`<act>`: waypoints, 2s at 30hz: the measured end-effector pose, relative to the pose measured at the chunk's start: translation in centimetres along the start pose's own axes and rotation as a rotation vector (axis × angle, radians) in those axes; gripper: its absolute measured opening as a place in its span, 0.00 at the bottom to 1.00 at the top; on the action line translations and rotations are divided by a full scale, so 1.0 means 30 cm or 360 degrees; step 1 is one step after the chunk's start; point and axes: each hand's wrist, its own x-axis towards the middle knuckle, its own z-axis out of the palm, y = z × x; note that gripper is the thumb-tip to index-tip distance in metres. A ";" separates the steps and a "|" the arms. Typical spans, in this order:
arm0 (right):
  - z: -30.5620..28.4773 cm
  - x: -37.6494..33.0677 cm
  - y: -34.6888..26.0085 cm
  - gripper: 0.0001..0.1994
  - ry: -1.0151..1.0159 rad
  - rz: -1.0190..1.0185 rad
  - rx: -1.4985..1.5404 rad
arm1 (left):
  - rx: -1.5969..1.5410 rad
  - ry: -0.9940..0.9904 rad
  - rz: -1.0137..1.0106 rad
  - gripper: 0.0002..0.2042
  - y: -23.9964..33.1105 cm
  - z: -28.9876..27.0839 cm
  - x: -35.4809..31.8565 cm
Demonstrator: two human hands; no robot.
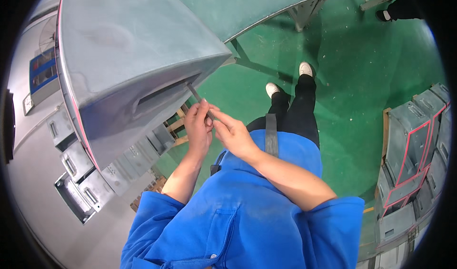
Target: Filing the edges of a metal enclosure, wiping it clean, and applying red tape to the rim.
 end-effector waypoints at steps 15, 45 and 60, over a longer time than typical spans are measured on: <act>0.011 -0.004 0.007 0.24 0.0395 -0.0783 -0.1714 | -0.0072 -0.0210 -0.0034 0.15 0.004 -0.011 0.006; -0.023 -0.004 -0.108 0.17 0.0141 -0.0470 -0.0999 | 0.0086 0.0000 0.0058 0.13 0.007 0.043 -0.013; -0.034 0.001 -0.113 0.16 0.0086 -0.0347 -0.1137 | -0.0094 0.0041 -0.0049 0.13 -0.003 0.044 -0.015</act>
